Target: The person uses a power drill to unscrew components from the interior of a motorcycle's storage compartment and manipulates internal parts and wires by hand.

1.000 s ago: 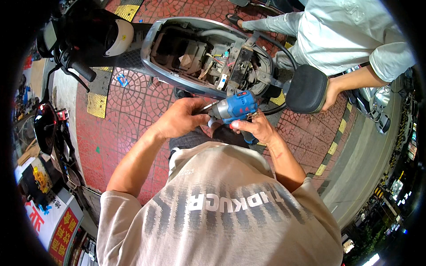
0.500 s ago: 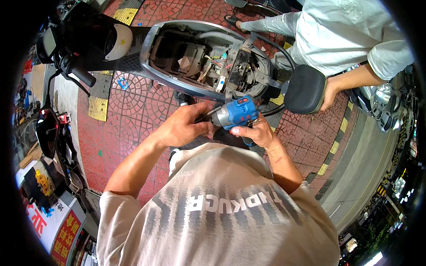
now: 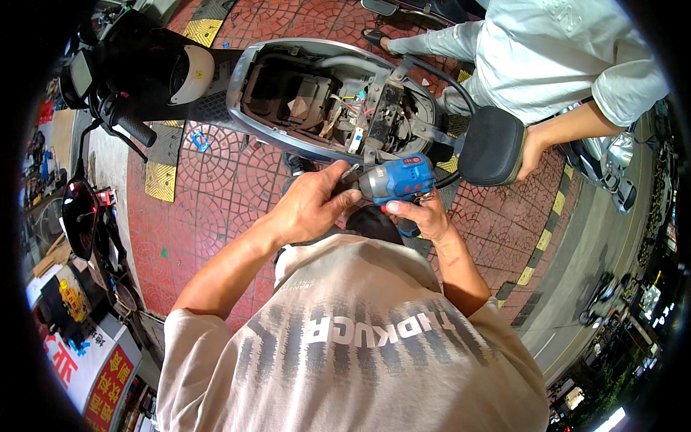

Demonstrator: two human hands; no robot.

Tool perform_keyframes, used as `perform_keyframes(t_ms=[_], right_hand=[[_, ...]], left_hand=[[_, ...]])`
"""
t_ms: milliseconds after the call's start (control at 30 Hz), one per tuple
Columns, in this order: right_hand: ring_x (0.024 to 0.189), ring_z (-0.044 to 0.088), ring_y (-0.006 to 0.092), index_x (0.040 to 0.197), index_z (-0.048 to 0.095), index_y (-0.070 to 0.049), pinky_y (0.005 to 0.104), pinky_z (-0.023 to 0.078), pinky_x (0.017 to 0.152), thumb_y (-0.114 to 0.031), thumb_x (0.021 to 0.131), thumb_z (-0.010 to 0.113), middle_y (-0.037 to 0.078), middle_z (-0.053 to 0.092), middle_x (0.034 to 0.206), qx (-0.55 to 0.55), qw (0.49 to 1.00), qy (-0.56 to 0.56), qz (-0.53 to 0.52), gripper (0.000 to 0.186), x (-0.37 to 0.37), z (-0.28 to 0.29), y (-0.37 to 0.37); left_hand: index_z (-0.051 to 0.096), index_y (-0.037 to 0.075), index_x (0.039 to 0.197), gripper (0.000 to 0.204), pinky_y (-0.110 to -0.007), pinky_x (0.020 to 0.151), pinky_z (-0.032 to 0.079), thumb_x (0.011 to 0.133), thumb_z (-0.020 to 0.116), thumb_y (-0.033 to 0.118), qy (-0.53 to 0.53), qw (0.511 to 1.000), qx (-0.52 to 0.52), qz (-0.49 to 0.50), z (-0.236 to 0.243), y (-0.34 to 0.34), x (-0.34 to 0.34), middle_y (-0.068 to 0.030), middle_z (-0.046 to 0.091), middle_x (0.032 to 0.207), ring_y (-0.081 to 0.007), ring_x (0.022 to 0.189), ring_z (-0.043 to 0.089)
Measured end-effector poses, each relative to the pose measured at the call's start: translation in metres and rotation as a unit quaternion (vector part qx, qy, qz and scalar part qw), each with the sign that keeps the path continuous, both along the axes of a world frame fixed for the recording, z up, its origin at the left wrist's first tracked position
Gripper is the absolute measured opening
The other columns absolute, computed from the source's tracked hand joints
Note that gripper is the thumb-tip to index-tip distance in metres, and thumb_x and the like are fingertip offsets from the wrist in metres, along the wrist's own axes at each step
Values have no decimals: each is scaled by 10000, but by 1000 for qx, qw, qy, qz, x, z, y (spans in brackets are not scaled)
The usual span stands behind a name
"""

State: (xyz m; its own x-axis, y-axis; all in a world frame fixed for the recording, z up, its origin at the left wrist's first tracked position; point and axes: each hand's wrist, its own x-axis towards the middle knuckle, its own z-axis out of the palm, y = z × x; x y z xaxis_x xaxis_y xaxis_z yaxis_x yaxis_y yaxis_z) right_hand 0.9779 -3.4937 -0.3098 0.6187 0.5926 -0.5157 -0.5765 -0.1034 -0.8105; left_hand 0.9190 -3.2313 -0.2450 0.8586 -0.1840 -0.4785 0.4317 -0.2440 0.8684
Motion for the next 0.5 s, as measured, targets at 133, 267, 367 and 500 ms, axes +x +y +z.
perform_keyframes(t_ms=[133, 267, 367, 500], right_hand=[[764, 665, 135, 1141, 698, -40, 299, 550, 723, -189, 832, 809, 60, 737, 919, 29, 997, 32, -68, 360, 2, -2, -9], [829, 695, 175, 1110, 714, -27, 327, 558, 781, -199, 855, 796, 64, 748, 949, -50, 991, -101, -71, 318, 12, 4, -27], [840, 701, 194, 1054, 738, -23, 347, 547, 794, -206, 862, 814, 64, 760, 944, -96, 959, -265, -33, 275, 13, 27, -24], [789, 693, 191, 1027, 739, -6, 356, 548, 763, -213, 852, 829, 83, 754, 892, -79, 947, -310, 0, 286, 0, 43, 0]], left_hand=[[624, -4, 1037, 163, -330, 648, 529, 1026, 625, 159, -62, 995, -31, 68, -32, 3, -15, -86, 696, 854, -147, 700, 644], [598, 73, 1006, 153, -214, 499, 299, 1035, 594, 224, 206, 910, -258, 249, -44, 15, -8, 31, 497, 755, -62, 644, 432], [588, 75, 1031, 204, -221, 506, 306, 1049, 521, 267, 222, 839, -350, 353, -60, 10, -5, 14, 527, 812, -85, 674, 460], [599, 78, 1012, 365, -299, 580, 380, 1107, 430, 387, 229, 756, -451, 415, -64, -3, 6, -4, 498, 771, -158, 684, 485]])
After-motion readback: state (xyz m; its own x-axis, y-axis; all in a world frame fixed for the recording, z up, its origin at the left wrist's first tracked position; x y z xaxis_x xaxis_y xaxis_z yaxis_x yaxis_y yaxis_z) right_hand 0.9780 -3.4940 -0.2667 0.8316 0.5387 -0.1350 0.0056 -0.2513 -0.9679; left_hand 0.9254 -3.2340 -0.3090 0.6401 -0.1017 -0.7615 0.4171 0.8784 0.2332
